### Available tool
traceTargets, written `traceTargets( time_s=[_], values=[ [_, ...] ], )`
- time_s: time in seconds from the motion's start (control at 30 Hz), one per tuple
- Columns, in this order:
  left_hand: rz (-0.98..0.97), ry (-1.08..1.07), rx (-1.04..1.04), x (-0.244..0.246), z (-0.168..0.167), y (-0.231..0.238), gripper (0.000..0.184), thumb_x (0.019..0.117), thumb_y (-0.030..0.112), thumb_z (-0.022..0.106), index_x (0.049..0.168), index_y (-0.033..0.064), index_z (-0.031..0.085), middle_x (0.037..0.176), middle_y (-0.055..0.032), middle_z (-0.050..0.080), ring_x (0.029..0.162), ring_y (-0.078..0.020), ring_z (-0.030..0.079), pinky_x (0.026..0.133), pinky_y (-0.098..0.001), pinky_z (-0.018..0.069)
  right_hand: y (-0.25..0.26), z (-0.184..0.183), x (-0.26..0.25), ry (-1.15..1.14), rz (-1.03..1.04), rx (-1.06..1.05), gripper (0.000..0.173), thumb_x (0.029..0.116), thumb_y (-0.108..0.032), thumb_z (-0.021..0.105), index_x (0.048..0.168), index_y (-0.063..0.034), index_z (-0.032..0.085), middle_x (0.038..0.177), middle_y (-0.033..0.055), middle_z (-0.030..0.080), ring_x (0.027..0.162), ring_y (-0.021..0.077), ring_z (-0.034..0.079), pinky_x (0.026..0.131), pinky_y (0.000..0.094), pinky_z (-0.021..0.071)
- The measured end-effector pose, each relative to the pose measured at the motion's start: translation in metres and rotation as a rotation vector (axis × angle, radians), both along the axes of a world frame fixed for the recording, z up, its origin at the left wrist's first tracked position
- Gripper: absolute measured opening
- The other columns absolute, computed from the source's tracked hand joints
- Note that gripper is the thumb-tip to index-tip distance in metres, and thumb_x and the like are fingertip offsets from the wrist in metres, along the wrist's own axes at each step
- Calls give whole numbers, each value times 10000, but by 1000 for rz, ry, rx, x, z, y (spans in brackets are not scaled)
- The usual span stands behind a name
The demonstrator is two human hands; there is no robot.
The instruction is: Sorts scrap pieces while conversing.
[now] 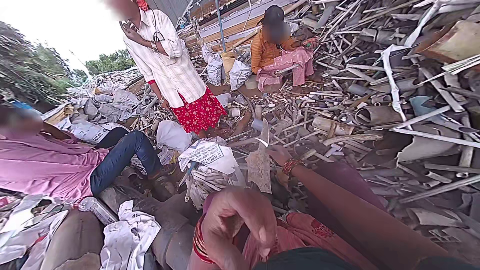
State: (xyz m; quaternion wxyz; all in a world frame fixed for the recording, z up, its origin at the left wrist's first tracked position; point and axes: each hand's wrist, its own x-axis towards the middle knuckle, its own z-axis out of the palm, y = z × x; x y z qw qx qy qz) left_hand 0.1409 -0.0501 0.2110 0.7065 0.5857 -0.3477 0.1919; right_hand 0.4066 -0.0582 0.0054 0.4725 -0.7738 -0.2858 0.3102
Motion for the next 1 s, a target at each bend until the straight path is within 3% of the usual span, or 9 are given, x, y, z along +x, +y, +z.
traceTargets(
  time_s=[0.07,0.17,0.27,0.33,0.5,0.6,0.73,0.93,1.0],
  values=[
    [230,-27,-71,32,-40,39,214,949,307,712,1141,239,647,1035,98,680,934,-13,641,812,-184,527,-1,1,0,14,-24,30,289,1052,-240,604,1012,45,635,867,115,560,763,182,512,759,392,440],
    [840,276,-455,63,-102,72,128,951,72,614,848,146,628,808,55,669,763,-47,654,765,-227,562,-3,3,1,32,-40,57,268,1052,-220,602,994,39,634,849,99,552,749,170,505,745,379,434],
    [1180,764,-795,77,-144,95,184,1086,135,468,1184,-15,513,1001,-57,538,767,-92,530,714,-245,476,-3,2,4,45,-49,64,277,1048,-227,613,982,41,635,842,107,551,742,177,512,742,384,446],
    [1240,879,-851,75,-182,110,247,1084,157,483,1252,-21,513,1084,-85,568,773,-93,527,684,-243,457,-4,4,5,62,-49,70,277,1048,-229,615,979,38,630,833,96,533,738,168,490,736,373,427],
    [1064,1209,-637,67,-244,116,537,1129,400,275,1331,-38,512,1272,-168,585,970,-176,566,825,-329,459,0,-2,4,171,-44,136,209,1037,-194,629,957,-2,615,764,15,488,645,82,455,647,265,420],
    [795,1257,-563,71,-248,104,761,1083,557,68,1495,31,433,1486,-194,506,1349,-309,494,1082,-547,400,5,-6,-1,273,-24,204,159,1035,-176,627,968,-32,622,722,-29,485,588,42,438,590,214,403],
    [517,1010,-734,71,-243,87,778,1037,651,50,1463,125,434,1255,-84,667,1135,-180,653,942,-419,555,9,-8,-8,354,-24,281,149,1031,-127,615,891,-78,599,646,-71,476,525,15,422,533,177,383],
    [320,860,-697,61,-241,79,987,899,841,56,1346,100,529,1138,-48,738,1060,-177,705,893,-391,580,18,-7,-16,532,-107,339,130,1054,-111,567,931,-102,609,627,-77,480,495,9,424,497,159,394],
    [225,832,-700,64,-252,79,1028,817,927,293,1400,111,516,1243,-97,704,1127,-254,686,911,-451,578,17,-9,-17,551,-108,338,123,1054,-105,564,937,-101,602,629,-74,490,496,9,437,502,157,409]
  ],
)
